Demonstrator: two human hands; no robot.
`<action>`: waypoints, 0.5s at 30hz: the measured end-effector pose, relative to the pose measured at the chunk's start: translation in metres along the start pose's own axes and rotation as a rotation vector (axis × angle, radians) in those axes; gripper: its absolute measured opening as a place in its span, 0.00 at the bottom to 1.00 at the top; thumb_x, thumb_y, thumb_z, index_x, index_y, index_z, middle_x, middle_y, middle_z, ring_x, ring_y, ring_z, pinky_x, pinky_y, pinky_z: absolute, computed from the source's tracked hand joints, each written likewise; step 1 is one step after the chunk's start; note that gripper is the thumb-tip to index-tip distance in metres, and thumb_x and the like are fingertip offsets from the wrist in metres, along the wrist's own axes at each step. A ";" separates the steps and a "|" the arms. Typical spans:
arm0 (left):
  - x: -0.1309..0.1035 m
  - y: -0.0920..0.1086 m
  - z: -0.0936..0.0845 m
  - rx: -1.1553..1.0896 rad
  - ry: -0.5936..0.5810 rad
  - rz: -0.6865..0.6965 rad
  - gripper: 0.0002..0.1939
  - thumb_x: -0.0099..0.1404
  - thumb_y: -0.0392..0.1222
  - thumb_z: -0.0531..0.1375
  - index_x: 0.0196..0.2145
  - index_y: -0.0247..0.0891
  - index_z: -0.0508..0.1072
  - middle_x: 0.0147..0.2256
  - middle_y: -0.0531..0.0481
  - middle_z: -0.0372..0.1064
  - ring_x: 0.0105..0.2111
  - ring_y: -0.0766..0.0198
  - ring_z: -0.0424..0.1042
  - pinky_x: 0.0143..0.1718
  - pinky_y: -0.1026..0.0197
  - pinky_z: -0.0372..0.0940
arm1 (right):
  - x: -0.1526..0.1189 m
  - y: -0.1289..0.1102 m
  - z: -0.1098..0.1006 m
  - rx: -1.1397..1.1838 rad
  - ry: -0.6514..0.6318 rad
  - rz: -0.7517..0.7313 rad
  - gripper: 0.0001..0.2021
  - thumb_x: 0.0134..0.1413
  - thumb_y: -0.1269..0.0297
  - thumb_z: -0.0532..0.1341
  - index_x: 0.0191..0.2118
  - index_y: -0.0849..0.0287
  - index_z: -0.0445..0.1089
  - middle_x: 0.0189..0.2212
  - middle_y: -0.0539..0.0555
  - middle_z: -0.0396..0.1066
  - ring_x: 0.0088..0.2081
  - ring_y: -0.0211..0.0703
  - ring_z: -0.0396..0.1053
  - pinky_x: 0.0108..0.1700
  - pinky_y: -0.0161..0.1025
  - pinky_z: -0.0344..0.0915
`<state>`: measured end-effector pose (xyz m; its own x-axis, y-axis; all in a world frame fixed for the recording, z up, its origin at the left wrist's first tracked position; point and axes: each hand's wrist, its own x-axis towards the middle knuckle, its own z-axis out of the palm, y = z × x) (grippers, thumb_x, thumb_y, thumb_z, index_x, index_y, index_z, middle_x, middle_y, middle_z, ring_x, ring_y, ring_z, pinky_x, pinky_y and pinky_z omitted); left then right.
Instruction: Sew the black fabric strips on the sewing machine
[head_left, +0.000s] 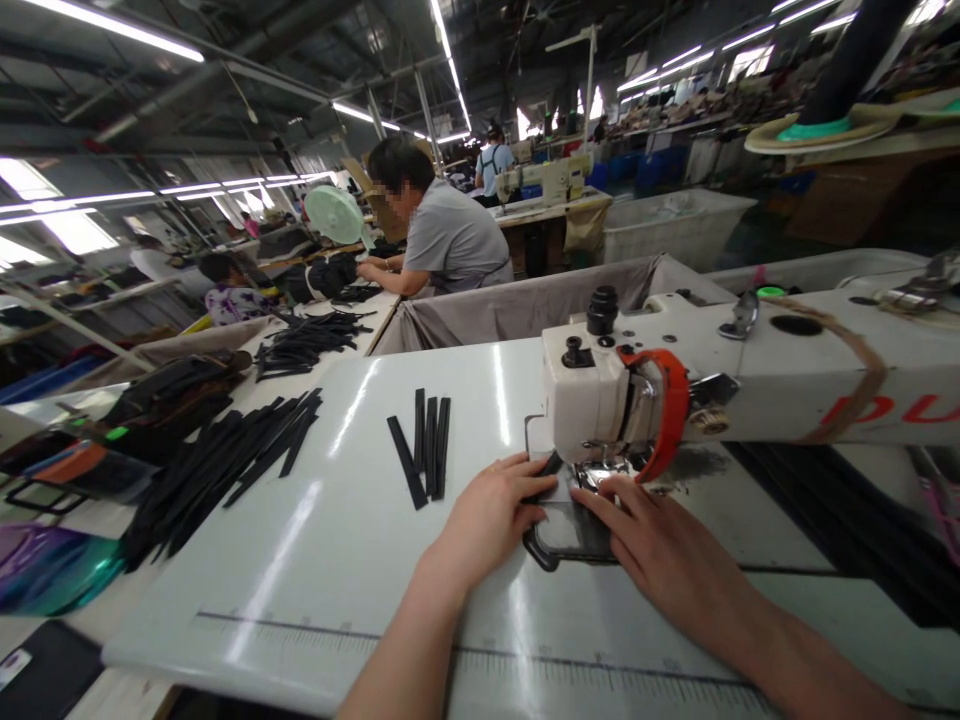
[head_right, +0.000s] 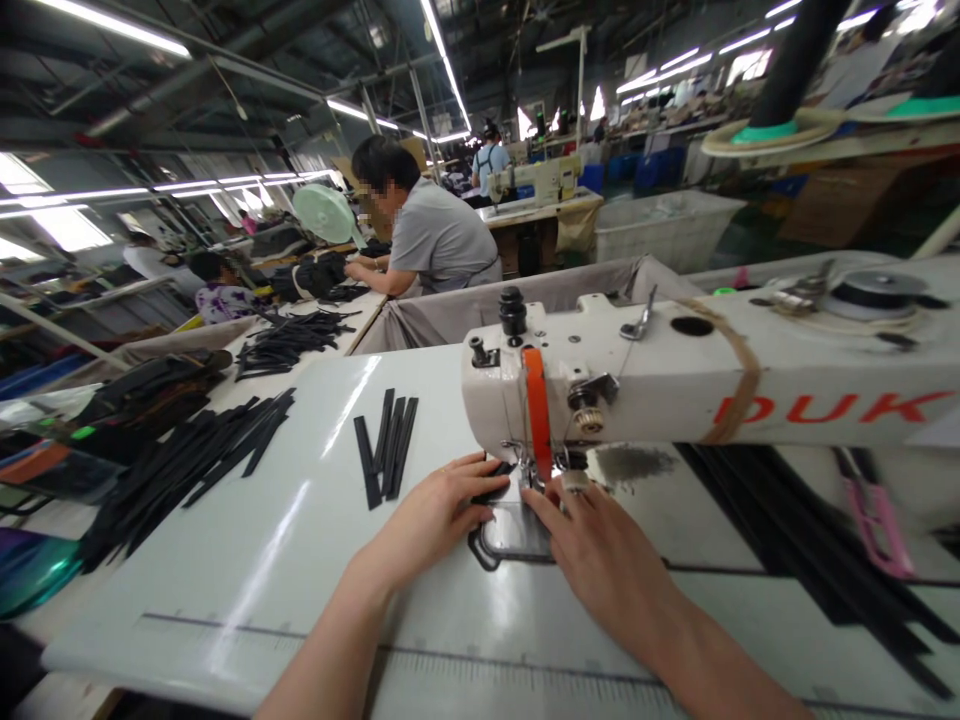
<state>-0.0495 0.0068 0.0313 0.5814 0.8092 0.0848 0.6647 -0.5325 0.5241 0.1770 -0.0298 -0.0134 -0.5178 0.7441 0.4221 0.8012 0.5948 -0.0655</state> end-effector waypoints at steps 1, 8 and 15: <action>-0.002 -0.001 -0.002 0.009 -0.005 0.005 0.24 0.63 0.26 0.57 0.55 0.44 0.73 0.60 0.50 0.65 0.62 0.53 0.60 0.63 0.49 0.58 | 0.000 0.000 0.000 0.011 -0.015 0.006 0.22 0.53 0.77 0.53 0.53 0.58 0.66 0.44 0.60 0.70 0.38 0.52 0.71 0.37 0.49 0.72; 0.011 -0.002 0.011 0.008 0.108 0.054 0.22 0.65 0.27 0.58 0.53 0.45 0.73 0.52 0.52 0.73 0.54 0.56 0.68 0.58 0.52 0.63 | -0.005 0.005 -0.003 0.152 -0.016 0.015 0.15 0.57 0.76 0.52 0.47 0.57 0.68 0.42 0.58 0.71 0.41 0.51 0.70 0.42 0.51 0.72; 0.031 0.004 0.041 -0.060 0.315 0.024 0.05 0.61 0.39 0.67 0.35 0.37 0.78 0.36 0.49 0.77 0.40 0.59 0.73 0.47 0.58 0.68 | -0.018 0.014 -0.030 0.262 0.053 -0.018 0.12 0.64 0.68 0.52 0.48 0.52 0.70 0.47 0.55 0.71 0.47 0.47 0.71 0.46 0.44 0.72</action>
<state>-0.0098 0.0201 0.0013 0.4166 0.8388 0.3506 0.6185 -0.5442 0.5669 0.2068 -0.0438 0.0048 -0.5094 0.7198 0.4716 0.6834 0.6715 -0.2866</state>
